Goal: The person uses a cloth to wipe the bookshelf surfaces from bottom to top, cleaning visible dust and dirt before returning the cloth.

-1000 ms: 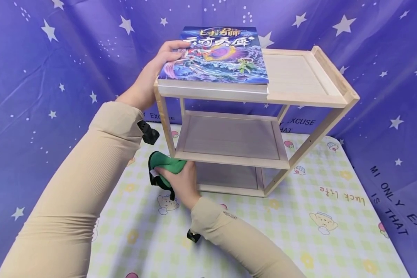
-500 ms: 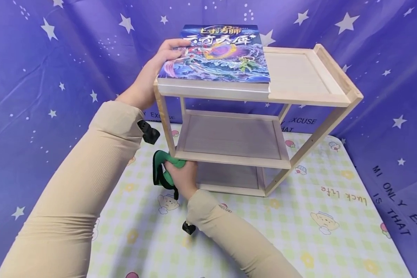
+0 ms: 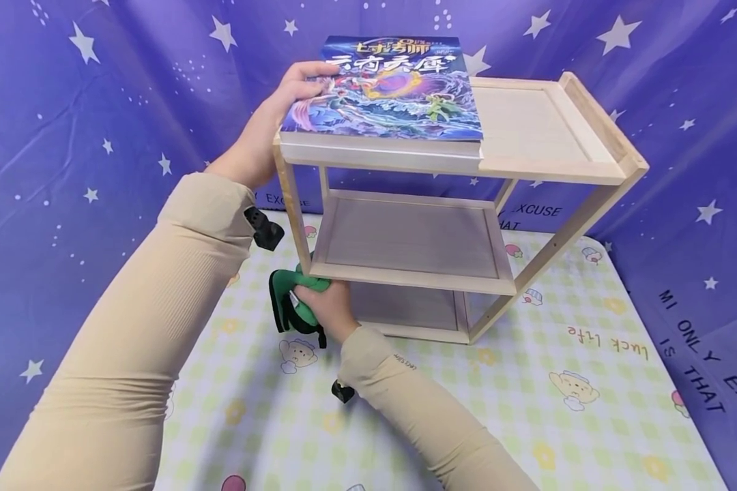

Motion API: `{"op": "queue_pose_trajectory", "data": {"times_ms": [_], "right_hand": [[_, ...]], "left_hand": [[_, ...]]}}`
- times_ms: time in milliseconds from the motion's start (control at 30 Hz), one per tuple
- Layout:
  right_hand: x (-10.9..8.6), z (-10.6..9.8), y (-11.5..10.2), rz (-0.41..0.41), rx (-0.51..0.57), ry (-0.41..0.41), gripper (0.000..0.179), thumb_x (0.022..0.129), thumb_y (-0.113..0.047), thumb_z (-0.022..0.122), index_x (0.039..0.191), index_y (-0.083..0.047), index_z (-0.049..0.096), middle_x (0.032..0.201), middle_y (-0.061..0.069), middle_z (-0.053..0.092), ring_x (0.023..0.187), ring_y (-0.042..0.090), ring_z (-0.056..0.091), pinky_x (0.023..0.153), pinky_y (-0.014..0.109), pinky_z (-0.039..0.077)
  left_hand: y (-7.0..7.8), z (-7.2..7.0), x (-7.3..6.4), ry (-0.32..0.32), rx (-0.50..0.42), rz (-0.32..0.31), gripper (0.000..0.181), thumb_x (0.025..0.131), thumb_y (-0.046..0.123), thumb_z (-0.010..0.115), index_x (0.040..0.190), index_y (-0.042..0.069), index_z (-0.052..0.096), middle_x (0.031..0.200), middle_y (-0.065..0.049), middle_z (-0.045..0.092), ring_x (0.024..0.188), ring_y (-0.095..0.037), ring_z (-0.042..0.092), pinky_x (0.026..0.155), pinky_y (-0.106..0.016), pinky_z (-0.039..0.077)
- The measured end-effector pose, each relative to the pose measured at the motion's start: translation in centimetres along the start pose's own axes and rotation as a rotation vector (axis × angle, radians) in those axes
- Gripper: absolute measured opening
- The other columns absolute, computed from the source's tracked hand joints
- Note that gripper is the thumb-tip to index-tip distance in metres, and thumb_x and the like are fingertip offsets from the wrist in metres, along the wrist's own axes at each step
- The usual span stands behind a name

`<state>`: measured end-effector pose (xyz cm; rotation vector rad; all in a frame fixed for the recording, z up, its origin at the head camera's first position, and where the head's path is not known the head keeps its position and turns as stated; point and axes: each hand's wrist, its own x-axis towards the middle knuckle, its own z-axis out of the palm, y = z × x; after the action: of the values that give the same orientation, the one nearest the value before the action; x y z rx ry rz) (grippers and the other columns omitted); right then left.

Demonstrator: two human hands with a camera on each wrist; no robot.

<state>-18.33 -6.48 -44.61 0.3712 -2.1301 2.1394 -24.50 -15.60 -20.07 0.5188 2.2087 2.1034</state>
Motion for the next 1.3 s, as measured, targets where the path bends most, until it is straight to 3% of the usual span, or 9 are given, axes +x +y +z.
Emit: {"op": "queue_pose_trajectory", "data": {"times_ms": [233,600,933,1100,1300], "right_hand": [[0.4,-0.8,0.6,0.063,0.045,-0.116,0.044,0.075,0.005,0.070,0.118,0.004,0.058,0.115,0.022,0.064,0.097,0.013,0.058,0.091,0.028,0.048],[1.4,-2.0,1.7,0.231,0.005,-0.342,0.050,0.074,0.007,0.068,0.123,0.002,0.060,0.120,0.019,0.065,0.102,0.018,0.059,0.099,0.033,0.045],[1.3,-2.3,3.5,0.336,-0.094,-0.374,0.068,0.071,0.005,0.072,0.135,-0.006,0.052,0.124,0.014,0.062,0.105,0.021,0.057,0.101,0.035,0.044],[0.9,-2.2,4.5,0.356,-0.169,-0.385,0.081,0.072,0.004,0.073,0.146,-0.011,0.042,0.135,0.013,0.055,0.117,0.026,0.053,0.107,0.041,0.041],[0.2,-2.4,6.1,0.370,-0.244,-0.407,0.068,0.076,0.002,0.074,0.137,-0.010,0.048,0.129,0.014,0.060,0.118,0.027,0.055,0.107,0.044,0.041]], "left_hand": [[0.0,0.0,0.0,0.001,-0.007,-0.005,0.034,0.101,0.032,0.038,0.134,0.029,0.046,0.152,0.002,0.034,0.138,-0.019,0.040,0.109,-0.030,0.036],[0.0,0.0,-0.1,-0.006,-0.033,0.010,0.034,0.101,0.030,0.038,0.134,0.028,0.046,0.151,0.002,0.036,0.136,-0.019,0.043,0.109,-0.030,0.037],[-0.1,0.0,-0.1,-0.005,-0.050,0.016,0.033,0.101,0.028,0.038,0.132,0.027,0.047,0.150,0.001,0.037,0.135,-0.020,0.044,0.107,-0.029,0.038],[-0.2,0.0,0.0,-0.001,-0.047,0.016,0.033,0.101,0.029,0.038,0.133,0.027,0.047,0.150,0.001,0.036,0.135,-0.020,0.044,0.107,-0.028,0.038],[-0.2,0.0,0.1,0.006,-0.043,0.024,0.034,0.100,0.028,0.038,0.133,0.027,0.047,0.149,0.001,0.037,0.134,-0.020,0.045,0.106,-0.027,0.038]]}}
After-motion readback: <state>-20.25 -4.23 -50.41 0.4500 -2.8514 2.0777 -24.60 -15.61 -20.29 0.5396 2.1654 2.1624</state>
